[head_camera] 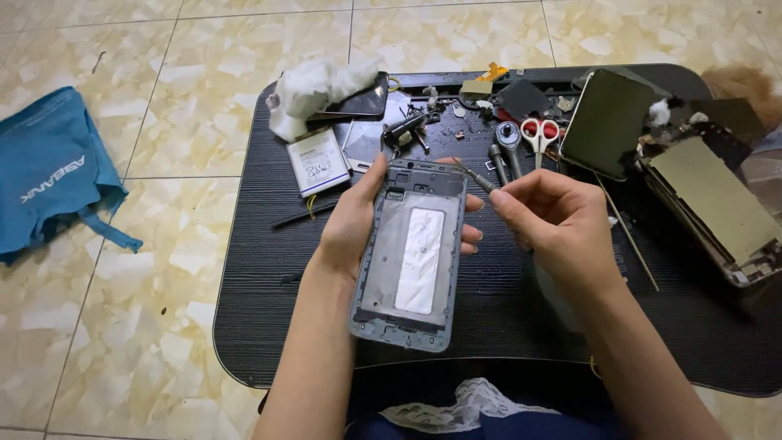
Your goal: Disassembling a mobile phone by removing the back cover and battery, then using a screwdriver to remove screws from the internal chassis.
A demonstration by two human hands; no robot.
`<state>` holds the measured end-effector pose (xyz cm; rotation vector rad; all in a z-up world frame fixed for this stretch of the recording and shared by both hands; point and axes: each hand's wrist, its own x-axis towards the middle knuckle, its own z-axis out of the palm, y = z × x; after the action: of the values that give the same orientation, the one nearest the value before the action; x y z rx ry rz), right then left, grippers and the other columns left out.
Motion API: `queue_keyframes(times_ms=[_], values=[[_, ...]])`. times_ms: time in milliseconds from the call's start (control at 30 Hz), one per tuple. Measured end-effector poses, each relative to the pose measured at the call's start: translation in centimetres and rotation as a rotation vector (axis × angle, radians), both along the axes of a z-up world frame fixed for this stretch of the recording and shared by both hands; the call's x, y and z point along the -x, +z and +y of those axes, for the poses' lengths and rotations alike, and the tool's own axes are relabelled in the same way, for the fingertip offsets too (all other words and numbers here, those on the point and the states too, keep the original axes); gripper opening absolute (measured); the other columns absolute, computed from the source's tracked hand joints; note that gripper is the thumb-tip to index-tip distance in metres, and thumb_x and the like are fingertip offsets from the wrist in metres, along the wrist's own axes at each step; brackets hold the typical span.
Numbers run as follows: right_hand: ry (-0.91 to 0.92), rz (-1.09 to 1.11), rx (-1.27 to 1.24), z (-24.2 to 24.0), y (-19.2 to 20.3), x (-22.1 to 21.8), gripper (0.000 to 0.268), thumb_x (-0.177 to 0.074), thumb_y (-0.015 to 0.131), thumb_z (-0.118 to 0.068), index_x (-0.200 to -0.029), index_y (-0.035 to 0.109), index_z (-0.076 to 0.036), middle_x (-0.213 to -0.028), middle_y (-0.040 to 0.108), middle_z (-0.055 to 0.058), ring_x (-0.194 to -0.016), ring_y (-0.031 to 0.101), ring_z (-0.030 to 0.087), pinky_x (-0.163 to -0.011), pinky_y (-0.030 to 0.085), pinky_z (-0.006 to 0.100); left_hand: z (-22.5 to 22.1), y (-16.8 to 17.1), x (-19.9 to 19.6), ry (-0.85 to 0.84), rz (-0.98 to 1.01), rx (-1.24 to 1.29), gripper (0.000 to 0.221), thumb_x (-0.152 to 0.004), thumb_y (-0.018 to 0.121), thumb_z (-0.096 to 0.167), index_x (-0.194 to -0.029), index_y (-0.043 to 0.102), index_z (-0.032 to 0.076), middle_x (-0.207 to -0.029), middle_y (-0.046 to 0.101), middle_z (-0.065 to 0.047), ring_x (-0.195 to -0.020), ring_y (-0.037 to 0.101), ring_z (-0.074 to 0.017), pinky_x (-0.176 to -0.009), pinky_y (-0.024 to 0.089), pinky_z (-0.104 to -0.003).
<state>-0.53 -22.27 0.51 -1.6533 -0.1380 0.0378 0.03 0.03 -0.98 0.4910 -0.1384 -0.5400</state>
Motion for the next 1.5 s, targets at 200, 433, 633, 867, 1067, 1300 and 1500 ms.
queue_keyframes(times_ms=[200,433,633,867,1067,1300,1500], values=[[0.033,-0.064,0.012,-0.5,-0.6,-0.4,0.007,-0.094,0.071,-0.003,-0.09,0.07,0.002,-0.065,0.061,0.005,-0.052,0.047,0.008,-0.048,0.038,0.02,-0.3,-0.5,0.1,0.029,-0.009,0.063,0.072,-0.112,0.009,0.045,-0.155,0.033,-0.008,-0.122,0.063,-0.039,-0.092,0.073,-0.0444,-0.078,0.067,-0.05],[0.028,-0.04,0.012,-0.4,-0.4,-0.2,0.007,-0.094,0.071,-0.004,-0.09,0.07,0.002,-0.066,0.062,0.004,-0.052,0.047,0.007,-0.047,0.038,0.02,-0.4,-0.6,0.3,0.061,0.054,0.077,0.075,-0.112,0.009,0.041,-0.145,0.036,-0.021,-0.119,0.064,-0.038,-0.085,0.074,-0.0387,-0.071,0.069,-0.041],[0.006,-0.012,0.034,0.0,0.1,0.1,0.007,-0.094,0.071,-0.004,-0.089,0.07,0.001,-0.066,0.062,0.005,-0.052,0.047,0.008,-0.048,0.036,0.02,-0.4,-0.3,0.2,0.006,0.074,0.207,0.071,-0.112,0.008,0.043,-0.157,0.027,-0.008,-0.123,0.06,-0.037,-0.093,0.073,-0.042,-0.08,0.067,-0.046],[0.004,-0.065,0.147,1.2,1.5,1.0,0.01,-0.096,0.067,-0.005,-0.095,0.076,0.001,-0.066,0.061,0.003,-0.053,0.043,0.007,-0.046,0.032,0.021,-1.9,6.2,0.9,0.183,0.043,-0.93,0.086,-0.083,0.031,0.062,-0.143,0.06,0.008,-0.093,0.067,-0.016,-0.069,0.067,-0.0218,-0.06,0.053,-0.036],[0.047,-0.064,-0.015,1.8,-1.1,-0.2,0.011,-0.099,0.063,-0.002,-0.109,0.066,-0.001,-0.069,0.059,0.005,-0.059,0.051,0.01,-0.052,0.042,0.022,-1.9,3.1,-0.2,0.225,0.059,-0.967,0.077,-0.086,0.046,0.061,-0.134,0.066,0.004,-0.089,0.069,-0.027,-0.058,0.066,-0.0303,-0.049,0.056,-0.04],[0.005,-0.192,-0.052,4.9,-1.1,-0.3,0.011,-0.095,0.072,0.0,-0.105,0.077,-0.002,-0.055,0.057,0.002,-0.056,0.049,0.006,-0.052,0.043,0.021,-2.7,0.9,-0.2,0.252,0.133,-0.892,0.08,-0.091,0.045,0.062,-0.134,0.063,-0.003,-0.093,0.07,-0.039,-0.061,0.071,-0.045,-0.05,0.061,-0.053],[-0.018,-0.136,-0.044,4.1,-3.6,-0.7,0.013,-0.095,0.071,0.001,-0.106,0.078,-0.003,-0.057,0.059,0.004,-0.059,0.055,0.008,-0.058,0.05,0.023,-3.2,1.2,-0.3,0.266,0.151,-0.909,0.078,-0.093,0.044,0.06,-0.134,0.063,-0.004,-0.095,0.071,-0.034,-0.059,0.071,-0.0393,-0.045,0.061,-0.047]])
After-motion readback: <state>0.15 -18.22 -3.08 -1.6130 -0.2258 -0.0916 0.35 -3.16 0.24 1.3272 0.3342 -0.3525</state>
